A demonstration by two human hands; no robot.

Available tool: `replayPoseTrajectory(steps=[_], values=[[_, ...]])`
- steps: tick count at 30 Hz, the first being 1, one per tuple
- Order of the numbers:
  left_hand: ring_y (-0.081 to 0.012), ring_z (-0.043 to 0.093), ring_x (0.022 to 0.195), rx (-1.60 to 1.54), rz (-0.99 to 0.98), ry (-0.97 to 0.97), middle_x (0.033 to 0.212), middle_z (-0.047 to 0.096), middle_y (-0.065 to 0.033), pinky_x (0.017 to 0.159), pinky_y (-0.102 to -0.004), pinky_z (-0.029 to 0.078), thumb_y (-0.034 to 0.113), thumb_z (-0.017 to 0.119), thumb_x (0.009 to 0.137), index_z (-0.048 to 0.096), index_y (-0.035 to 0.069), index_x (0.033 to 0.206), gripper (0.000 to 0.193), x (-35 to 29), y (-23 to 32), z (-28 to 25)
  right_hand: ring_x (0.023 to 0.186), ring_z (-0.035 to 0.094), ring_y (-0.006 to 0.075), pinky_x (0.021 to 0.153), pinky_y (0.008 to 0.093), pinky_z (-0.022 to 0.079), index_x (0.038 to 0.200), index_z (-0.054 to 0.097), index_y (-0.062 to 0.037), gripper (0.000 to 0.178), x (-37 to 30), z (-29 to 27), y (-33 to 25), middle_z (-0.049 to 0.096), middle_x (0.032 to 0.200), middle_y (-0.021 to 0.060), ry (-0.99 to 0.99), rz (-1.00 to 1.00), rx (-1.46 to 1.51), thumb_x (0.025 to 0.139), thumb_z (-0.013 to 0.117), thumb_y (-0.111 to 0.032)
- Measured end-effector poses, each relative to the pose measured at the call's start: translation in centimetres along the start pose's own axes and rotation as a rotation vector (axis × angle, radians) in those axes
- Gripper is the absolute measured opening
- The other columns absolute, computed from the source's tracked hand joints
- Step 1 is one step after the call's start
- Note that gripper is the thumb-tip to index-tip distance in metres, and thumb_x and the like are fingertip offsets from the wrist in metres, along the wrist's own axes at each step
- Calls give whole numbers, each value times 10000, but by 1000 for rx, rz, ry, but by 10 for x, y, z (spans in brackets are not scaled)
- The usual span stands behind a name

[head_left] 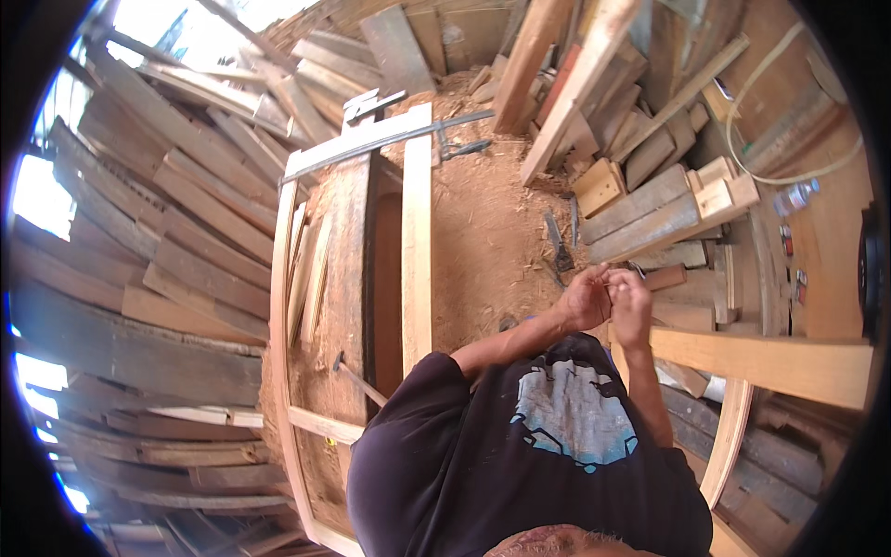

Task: The person assembles a wooden frame by hammering nails into joints, measuring dimensions with a tape measure, and positioning the frame upright. The person uses a hammer and tape measure to secure and verify the frame's alignment.

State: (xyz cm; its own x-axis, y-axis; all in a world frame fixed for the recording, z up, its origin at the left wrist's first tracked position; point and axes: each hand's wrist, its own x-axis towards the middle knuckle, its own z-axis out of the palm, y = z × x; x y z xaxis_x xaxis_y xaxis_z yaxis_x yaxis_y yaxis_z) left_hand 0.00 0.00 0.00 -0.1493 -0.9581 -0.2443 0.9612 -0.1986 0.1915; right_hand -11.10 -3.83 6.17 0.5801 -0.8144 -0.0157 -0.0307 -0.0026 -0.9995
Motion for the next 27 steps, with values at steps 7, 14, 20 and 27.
replayPoseTrajectory(steps=[7,14,20,27], values=[[-360,601,1082,-362,334,28,1139,642,-203,987,-483,465,486,434,942,593,-15,1147,564,-100,106,-18,902,618,318,854,411,462,987,658,-31,170,27,175,-29,666,938,144,-57,-600,-699,886,524,-59],[-232,632,841,-380,717,174,909,665,-94,820,-385,520,374,412,990,631,63,948,383,-140,118,-75,928,644,285,868,406,480,1040,623,-28,155,30,225,-36,677,967,156,-348,-436,-492,950,504,-72],[-116,451,583,-16,660,324,649,470,29,530,-289,386,368,439,1012,567,121,898,302,-196,112,-74,959,624,167,824,289,505,1030,553,-13,95,68,237,6,672,1118,169,-695,150,221,990,510,-87],[-52,419,546,614,867,878,638,463,51,493,-241,354,322,544,1001,620,71,1018,262,-253,89,-66,887,598,102,784,244,502,953,652,-1,68,46,290,47,619,1205,125,-980,298,277,899,611,2]])
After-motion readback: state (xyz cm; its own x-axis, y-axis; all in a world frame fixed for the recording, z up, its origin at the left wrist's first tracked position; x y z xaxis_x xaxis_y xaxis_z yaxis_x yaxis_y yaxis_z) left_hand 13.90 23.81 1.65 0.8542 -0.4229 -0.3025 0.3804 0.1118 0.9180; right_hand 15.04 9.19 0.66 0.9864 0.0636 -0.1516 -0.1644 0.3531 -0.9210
